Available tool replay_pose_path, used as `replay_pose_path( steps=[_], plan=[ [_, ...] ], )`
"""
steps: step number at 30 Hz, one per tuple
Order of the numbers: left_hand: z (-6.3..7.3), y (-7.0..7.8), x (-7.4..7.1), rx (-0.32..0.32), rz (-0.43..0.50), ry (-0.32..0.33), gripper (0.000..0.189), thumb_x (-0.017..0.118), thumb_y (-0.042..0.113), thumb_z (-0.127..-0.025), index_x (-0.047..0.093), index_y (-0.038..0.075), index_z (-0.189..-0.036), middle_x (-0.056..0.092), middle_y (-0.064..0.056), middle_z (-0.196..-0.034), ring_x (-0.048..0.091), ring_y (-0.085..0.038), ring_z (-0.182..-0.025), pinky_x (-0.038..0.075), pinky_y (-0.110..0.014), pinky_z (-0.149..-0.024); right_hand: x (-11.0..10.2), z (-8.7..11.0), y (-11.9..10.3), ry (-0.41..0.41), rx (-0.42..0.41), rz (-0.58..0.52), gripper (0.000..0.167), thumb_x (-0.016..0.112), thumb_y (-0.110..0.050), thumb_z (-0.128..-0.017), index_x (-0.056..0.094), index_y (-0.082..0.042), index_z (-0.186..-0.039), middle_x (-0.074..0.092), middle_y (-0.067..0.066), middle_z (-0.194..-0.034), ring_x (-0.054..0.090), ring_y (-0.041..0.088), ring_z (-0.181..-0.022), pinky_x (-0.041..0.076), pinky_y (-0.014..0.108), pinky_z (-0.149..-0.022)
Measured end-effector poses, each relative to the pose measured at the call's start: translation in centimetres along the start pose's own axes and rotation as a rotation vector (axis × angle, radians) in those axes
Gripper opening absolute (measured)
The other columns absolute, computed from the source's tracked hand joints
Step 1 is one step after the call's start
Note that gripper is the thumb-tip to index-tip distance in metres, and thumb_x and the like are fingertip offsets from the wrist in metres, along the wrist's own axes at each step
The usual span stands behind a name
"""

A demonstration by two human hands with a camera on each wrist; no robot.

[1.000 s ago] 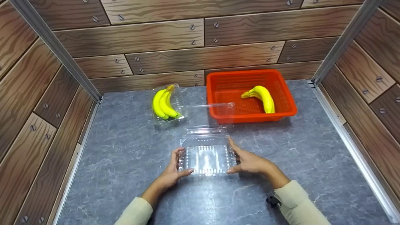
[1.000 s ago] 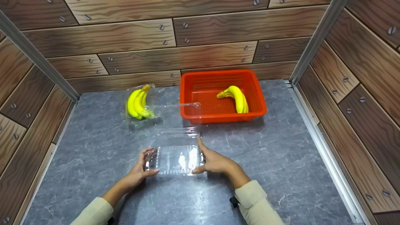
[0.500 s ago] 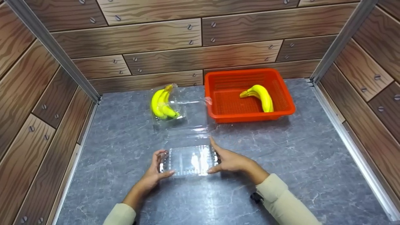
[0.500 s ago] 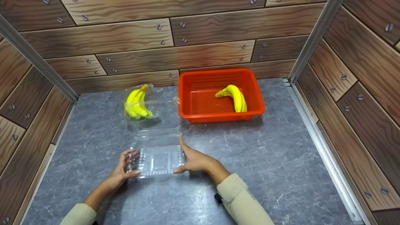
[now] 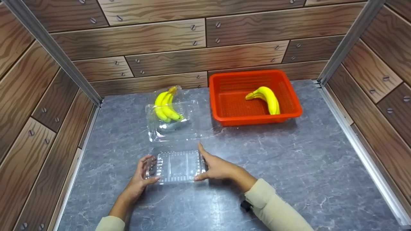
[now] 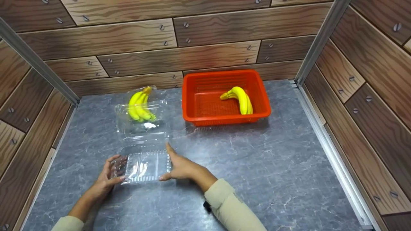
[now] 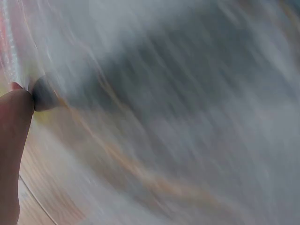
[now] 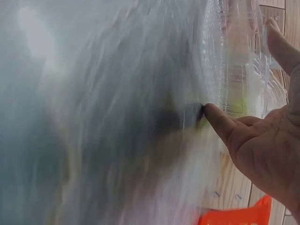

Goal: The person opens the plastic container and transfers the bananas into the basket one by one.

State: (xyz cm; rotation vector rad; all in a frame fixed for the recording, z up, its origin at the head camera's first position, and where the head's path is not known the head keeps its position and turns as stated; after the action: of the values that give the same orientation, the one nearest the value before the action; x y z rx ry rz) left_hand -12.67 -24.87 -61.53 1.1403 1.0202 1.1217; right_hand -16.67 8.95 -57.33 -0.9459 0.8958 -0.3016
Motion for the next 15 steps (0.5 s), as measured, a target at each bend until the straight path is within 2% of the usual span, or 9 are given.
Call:
replay_pose_path(
  steps=[3, 7, 11, 15],
  plan=[
    [0.2, 0.0, -1.2, 0.011, 0.005, 0.016, 0.091, 0.075, -0.012, -0.086, 0.027, 0.004, -0.161, 0.035, -0.025, -0.170, 0.047, -0.012, -0.146, 0.045, -0.024, -0.112, 0.8, -0.6, -0.5, 0.002, -0.027, 0.010, 0.140, 0.087, -0.058, -0.082, -0.017, -0.027, -0.171, 0.008, 0.017, -0.179, 0.027, 0.040, -0.164, 0.023, 0.050, -0.136],
    [0.5, -0.1, -2.7, 0.046, 0.023, 0.034, 0.091, 0.073, -0.014, -0.086, 0.026, 0.000, -0.162, 0.040, -0.023, -0.166, 0.052, -0.006, -0.141, 0.048, -0.022, -0.110, 1.9, -1.6, -1.3, 0.016, -0.046, 0.007, 0.138, 0.086, -0.056, -0.084, -0.016, -0.022, -0.171, 0.007, 0.016, -0.180, 0.025, 0.038, -0.165, 0.022, 0.049, -0.136],
    [0.7, -0.3, -4.0, 0.081, 0.033, 0.064, 0.089, 0.072, -0.014, -0.086, 0.026, -0.003, -0.162, 0.051, -0.008, -0.158, 0.055, -0.006, -0.139, 0.049, -0.020, -0.109, 2.8, -2.6, -2.4, 0.052, -0.013, 0.005, 0.141, 0.088, -0.055, -0.082, -0.015, -0.022, -0.171, 0.011, 0.017, -0.179, 0.025, 0.037, -0.165, 0.022, 0.049, -0.136],
    [1.0, -0.5, -5.2, 0.106, 0.045, 0.106, 0.085, 0.070, -0.014, -0.089, 0.028, -0.003, -0.162, 0.058, 0.005, -0.151, 0.056, -0.004, -0.137, 0.050, -0.019, -0.108, 3.6, -3.5, -3.4, 0.107, 0.027, 0.018, 0.140, 0.089, -0.058, -0.081, -0.008, -0.015, -0.173, 0.030, 0.022, -0.174, 0.038, 0.038, -0.160, 0.030, 0.050, -0.134]
  ],
)
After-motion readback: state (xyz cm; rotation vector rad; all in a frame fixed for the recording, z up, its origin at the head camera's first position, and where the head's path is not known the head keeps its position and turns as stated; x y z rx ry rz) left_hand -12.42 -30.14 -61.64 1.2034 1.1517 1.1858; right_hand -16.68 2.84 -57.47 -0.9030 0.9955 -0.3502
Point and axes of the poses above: each hand's wrist, its own z-axis away from the middle knuckle, its own x-axis out of the palm, y = z × x, the point moved 1 cm from there along -z, towards the middle knuckle
